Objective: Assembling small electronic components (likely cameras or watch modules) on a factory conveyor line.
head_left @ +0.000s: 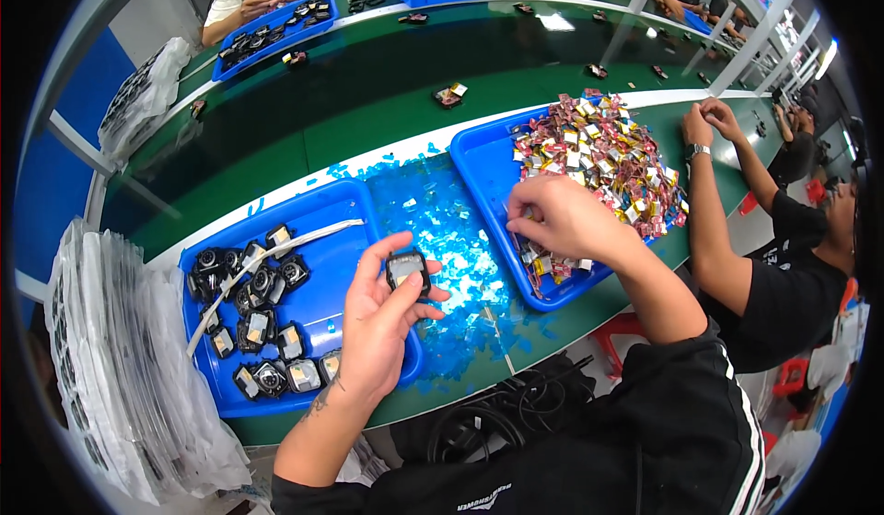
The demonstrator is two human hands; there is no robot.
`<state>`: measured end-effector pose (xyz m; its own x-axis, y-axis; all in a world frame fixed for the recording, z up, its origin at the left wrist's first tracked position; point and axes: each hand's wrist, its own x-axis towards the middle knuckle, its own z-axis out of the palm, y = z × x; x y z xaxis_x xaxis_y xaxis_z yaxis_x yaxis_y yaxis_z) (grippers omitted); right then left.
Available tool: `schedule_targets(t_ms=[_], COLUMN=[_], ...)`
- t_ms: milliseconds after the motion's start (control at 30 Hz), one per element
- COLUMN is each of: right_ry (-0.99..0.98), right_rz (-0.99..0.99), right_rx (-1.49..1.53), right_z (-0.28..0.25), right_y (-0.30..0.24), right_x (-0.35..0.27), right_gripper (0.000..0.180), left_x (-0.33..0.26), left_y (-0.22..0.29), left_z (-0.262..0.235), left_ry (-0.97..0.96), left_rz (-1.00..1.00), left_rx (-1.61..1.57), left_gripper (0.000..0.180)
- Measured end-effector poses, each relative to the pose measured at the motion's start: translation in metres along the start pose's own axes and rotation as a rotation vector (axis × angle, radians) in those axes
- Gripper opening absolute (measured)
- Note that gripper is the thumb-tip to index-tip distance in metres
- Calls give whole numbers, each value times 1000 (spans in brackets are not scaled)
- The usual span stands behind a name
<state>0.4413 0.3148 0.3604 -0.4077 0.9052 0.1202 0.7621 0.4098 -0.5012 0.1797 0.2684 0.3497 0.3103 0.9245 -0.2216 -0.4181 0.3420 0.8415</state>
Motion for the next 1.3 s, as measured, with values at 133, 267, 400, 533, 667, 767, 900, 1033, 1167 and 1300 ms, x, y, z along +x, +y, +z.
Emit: schedule_targets(t_ms=[133, 267, 400, 533, 667, 767, 900, 1033, 1167, 1300], right_ry=[143, 164, 69, -13, -96, -65, 20, 52, 285, 502], right_rz=[235, 232, 28, -102, -100, -25, 157, 167, -23, -282], right_rx=[522, 992, 1104, 1086, 1237, 1228, 1010, 915, 383, 55], right_z=[-10, -12, 8, 20, 25, 29, 24, 24, 30, 41], right_y=[-11, -48, -50, -61, -63, -69, -77, -87, -94, -98], right_x=[-13, -15, -17, -9, 0, 1, -4, -3, 2, 1], right_gripper=[8, 10, 16, 10, 9, 11, 10, 8, 13, 20], left_x=[0, -2, 0, 3, 0, 2, 1, -2, -1, -1], left_y=[-3, -7, -3, -8, -8, -12, -10, -11, -13, -16], left_z=[-3, -9, -8, -9, -10, -10, -6, -3, -3, -7], left_ry=[37, -22, -15, -180, -274, -133, -89, 4, 31, 30], left_rz=[116, 311, 374, 470, 172, 235, 447, 609, 538, 504], left_rx=[135, 484, 571, 571, 371, 336, 504, 669, 599, 544], left_gripper=[31, 22, 24, 22, 16, 11, 11, 13, 13, 13])
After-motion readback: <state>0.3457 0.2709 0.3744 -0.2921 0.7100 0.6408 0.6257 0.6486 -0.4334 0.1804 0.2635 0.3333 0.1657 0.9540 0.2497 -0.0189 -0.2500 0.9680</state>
